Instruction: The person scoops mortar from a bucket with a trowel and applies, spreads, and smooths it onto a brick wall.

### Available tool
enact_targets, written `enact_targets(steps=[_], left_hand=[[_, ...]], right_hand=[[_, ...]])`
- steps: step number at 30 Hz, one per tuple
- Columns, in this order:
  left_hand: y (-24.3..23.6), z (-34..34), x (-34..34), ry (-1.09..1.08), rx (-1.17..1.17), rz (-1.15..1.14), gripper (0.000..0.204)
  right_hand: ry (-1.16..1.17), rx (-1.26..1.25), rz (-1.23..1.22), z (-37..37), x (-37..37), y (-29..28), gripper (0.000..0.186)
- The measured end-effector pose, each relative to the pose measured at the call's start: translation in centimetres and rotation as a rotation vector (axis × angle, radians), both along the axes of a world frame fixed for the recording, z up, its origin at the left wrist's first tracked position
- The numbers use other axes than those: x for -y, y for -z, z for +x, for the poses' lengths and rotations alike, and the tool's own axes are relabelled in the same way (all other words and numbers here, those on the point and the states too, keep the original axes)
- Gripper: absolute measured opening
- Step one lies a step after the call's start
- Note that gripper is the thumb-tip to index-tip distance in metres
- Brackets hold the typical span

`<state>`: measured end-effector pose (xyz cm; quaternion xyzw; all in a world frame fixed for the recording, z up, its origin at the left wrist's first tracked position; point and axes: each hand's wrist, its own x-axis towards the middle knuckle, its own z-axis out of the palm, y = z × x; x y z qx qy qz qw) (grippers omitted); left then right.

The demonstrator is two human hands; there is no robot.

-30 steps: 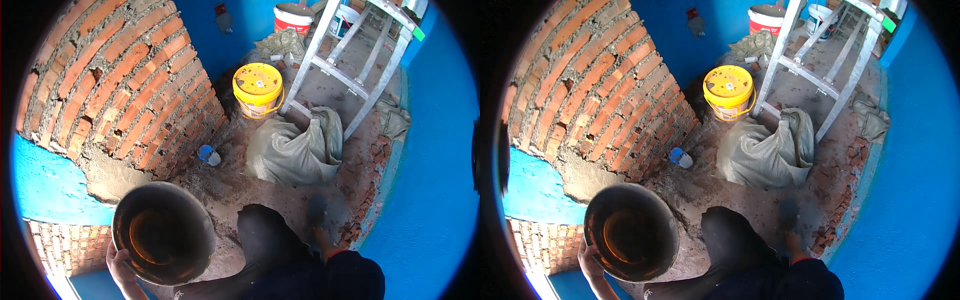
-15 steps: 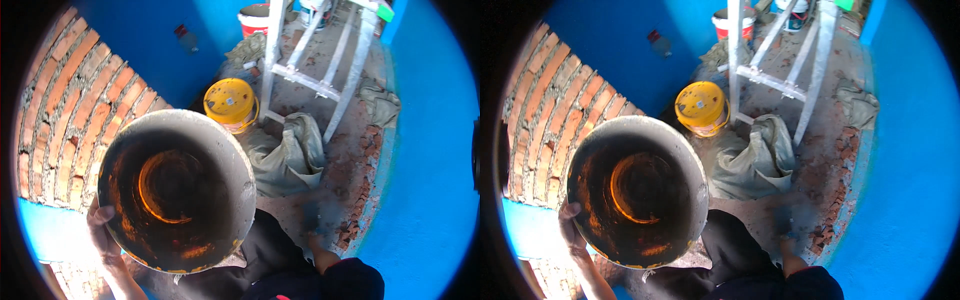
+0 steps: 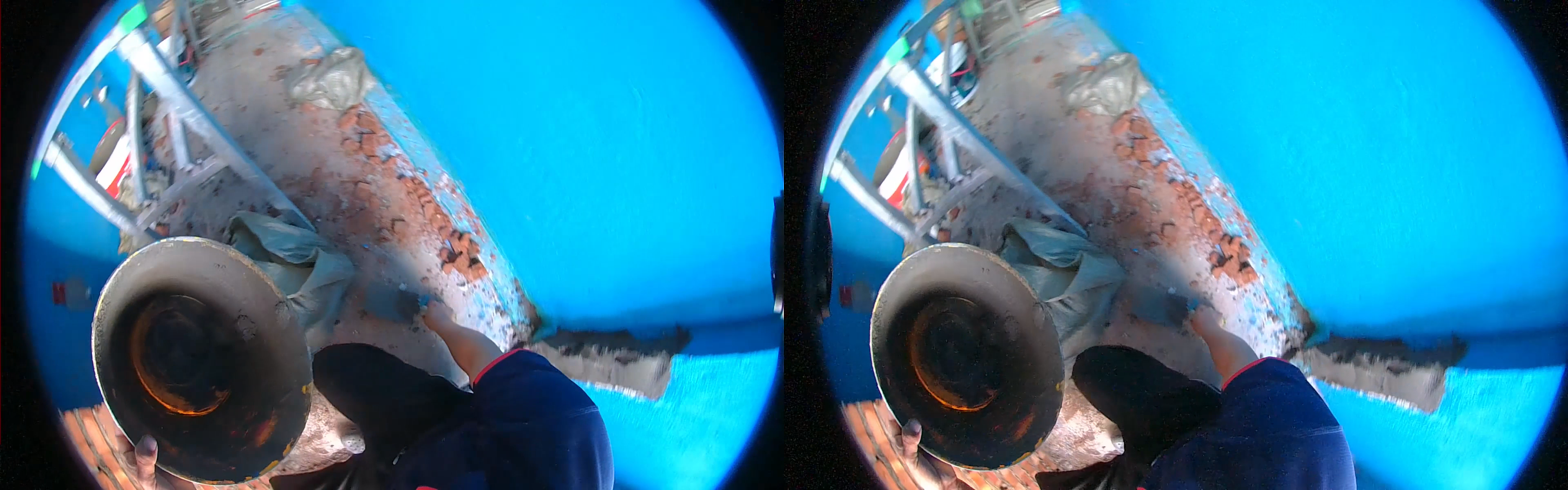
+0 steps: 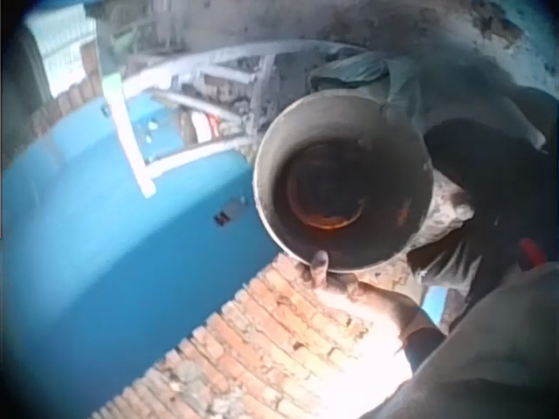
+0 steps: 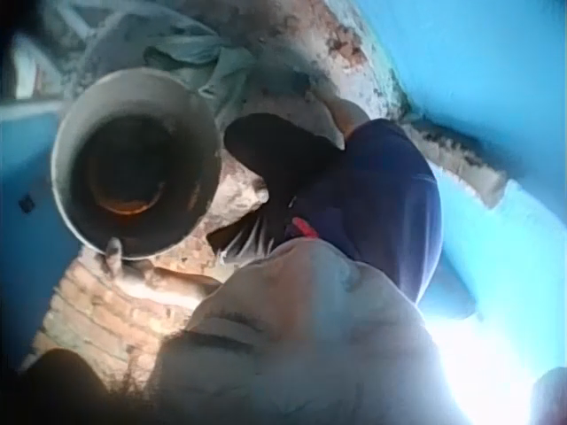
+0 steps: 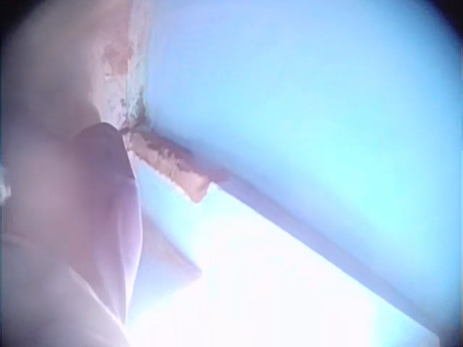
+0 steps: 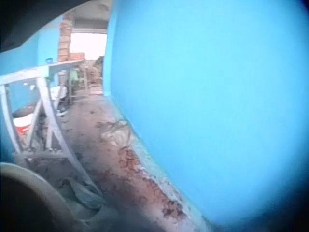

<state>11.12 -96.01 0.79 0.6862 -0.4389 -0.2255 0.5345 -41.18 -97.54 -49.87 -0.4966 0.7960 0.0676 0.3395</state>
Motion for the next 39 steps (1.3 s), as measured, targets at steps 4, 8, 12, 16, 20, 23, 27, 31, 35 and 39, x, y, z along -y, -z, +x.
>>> enact_targets(steps=[4,8,12,16,20,23,27,31,35,39], left_hand=[[0.3,-1.6,4.7,0.258,0.059,0.002,0.039],[0.1,-6.1,8.9,0.464,0.105,0.046,0.063],[0.8,-12.3,9.7,0.721,-0.146,0.093,0.06],[2.2,-18.4,9.3,0.945,-0.534,0.102,0.061],[9.7,-22.4,9.3,0.868,-0.629,-0.074,0.061],[14.0,-34.7,4.9,0.995,-0.918,-0.118,0.061],[26.3,-26.6,9.4,0.816,-0.44,-0.066,0.059],[25.4,-32.3,7.4,1.019,-0.308,-0.074,0.058],[23.9,-34.8,5.8,1.119,-0.142,-0.119,0.057],[25.0,-35.2,5.0,1.084,-0.101,-0.11,0.06]], right_hand=[[0.173,0.037,-0.101,0.3,0.3,4.6,0.035],[0.137,0.021,0.051,4.3,1.2,-0.9,0.031],[0.389,0.437,0.061,3.6,-5.8,-6.1,0.039],[0.751,0.677,-0.214,4.3,-16.2,-6.6,0.044],[1.356,0.743,-0.256,4.9,-22.1,-3.1,0.028],[0.631,-0.362,-0.329,-10.5,-38.1,-0.3,0.024],[1.575,0.877,-0.754,5.1,-27.2,-10.3,0.024],[0.828,0.229,-0.674,4.7,-29.4,-24.8,0.035],[0.284,0.109,-0.382,2.2,-21.3,-27.4,0.045],[-0.034,-0.188,-0.07,-0.2,-8.9,-21.5,0.031]])
